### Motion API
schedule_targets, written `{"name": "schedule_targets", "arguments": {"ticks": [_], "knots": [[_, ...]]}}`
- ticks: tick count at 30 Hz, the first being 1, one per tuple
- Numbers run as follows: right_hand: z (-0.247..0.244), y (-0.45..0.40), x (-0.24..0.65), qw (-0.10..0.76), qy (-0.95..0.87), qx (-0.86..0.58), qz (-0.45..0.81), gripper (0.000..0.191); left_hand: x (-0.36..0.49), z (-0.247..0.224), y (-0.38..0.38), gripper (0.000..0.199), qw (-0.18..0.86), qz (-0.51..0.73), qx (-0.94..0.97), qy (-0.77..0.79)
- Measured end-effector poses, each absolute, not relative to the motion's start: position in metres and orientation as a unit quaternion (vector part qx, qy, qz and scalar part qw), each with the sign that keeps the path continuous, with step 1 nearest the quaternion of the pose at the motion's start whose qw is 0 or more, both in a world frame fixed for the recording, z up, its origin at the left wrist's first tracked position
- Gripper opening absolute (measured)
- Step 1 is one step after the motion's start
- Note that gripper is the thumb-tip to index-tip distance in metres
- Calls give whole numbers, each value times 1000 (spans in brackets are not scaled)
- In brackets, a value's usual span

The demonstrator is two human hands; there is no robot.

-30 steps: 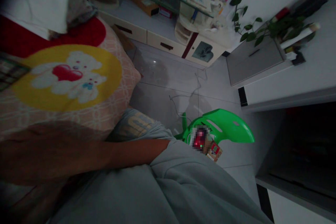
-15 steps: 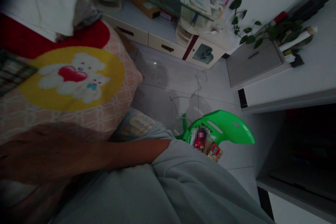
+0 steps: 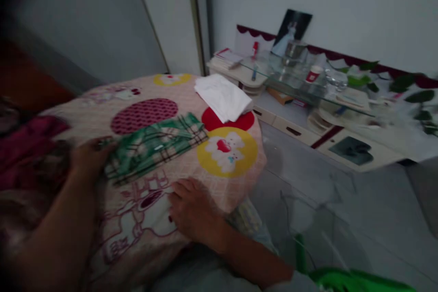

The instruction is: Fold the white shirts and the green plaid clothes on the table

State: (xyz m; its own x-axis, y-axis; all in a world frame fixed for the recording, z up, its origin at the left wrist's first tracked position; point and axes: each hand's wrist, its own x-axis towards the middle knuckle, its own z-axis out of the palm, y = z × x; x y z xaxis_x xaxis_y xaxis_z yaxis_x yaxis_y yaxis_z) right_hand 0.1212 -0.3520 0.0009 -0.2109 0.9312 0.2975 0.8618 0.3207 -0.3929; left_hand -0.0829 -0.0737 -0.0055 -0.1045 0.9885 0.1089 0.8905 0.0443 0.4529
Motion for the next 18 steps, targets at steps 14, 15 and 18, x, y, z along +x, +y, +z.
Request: {"name": "schedule_targets", "arguments": {"ticks": [14,15,18], "knots": [[-25,-352,119,319,-766,-554,61,34,-93,-12,-74,42,198,325,673,634],[-25,-352,119,321,-767,-553,59,34,-93,-12,-75,42,197,317,675,636],[-25,-351,121,326,-772,-543,60,34,-92,-11,-76,40,190,311,678,639]]}}
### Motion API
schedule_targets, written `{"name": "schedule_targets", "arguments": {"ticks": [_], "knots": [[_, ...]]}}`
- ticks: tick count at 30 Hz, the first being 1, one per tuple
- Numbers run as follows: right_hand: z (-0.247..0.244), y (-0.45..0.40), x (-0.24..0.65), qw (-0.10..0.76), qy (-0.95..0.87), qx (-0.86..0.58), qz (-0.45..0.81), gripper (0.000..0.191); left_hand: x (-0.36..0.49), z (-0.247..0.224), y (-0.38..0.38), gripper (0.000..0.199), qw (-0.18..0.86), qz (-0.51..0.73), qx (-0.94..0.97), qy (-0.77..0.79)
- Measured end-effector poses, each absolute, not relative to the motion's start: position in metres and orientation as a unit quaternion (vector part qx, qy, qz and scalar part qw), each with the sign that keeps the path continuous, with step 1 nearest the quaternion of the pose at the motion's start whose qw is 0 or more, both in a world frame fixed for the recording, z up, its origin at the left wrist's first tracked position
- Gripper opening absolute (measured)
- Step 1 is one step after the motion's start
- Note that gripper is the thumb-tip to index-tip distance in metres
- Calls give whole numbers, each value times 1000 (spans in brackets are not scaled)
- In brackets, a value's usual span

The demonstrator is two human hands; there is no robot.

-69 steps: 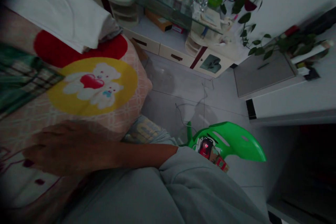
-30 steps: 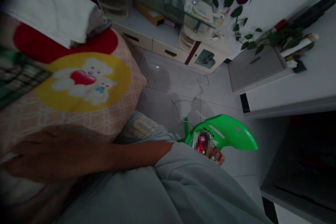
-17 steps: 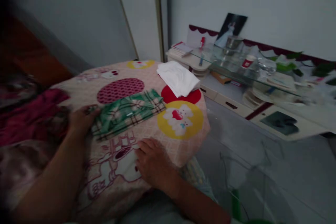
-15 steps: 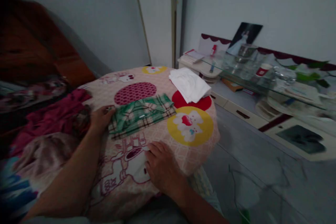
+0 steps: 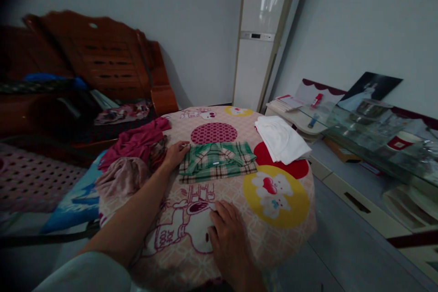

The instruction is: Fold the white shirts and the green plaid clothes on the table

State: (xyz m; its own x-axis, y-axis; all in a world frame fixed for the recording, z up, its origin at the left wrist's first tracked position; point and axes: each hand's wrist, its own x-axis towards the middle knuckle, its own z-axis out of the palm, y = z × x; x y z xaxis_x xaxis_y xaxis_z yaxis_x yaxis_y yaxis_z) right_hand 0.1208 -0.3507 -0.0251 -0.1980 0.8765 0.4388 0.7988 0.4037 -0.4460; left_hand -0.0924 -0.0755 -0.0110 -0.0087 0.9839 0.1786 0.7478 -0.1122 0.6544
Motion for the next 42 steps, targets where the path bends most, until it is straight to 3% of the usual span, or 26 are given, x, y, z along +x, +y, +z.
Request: {"name": "schedule_targets", "arguments": {"ticks": [17,26,34,39,42], "knots": [[-8,-327,143,329,-770,-521,165,30,-92,-11,-79,42,200,326,673,633],[-29,-350,142,309,-797,-516,50,38,-91,-12,-80,47,189,333,670,636],[-25,-346,138,334,-802,-496,24,33,-88,-11,-86,45,188,335,669,637],[-19,-403,162,441,-741,-506,-25,27,-93,-2,-89,43,181,305,680,641],[-23,-474,197,419,-634,-650,-30,16,-93,3,-93,43,172,257,690,655]]}}
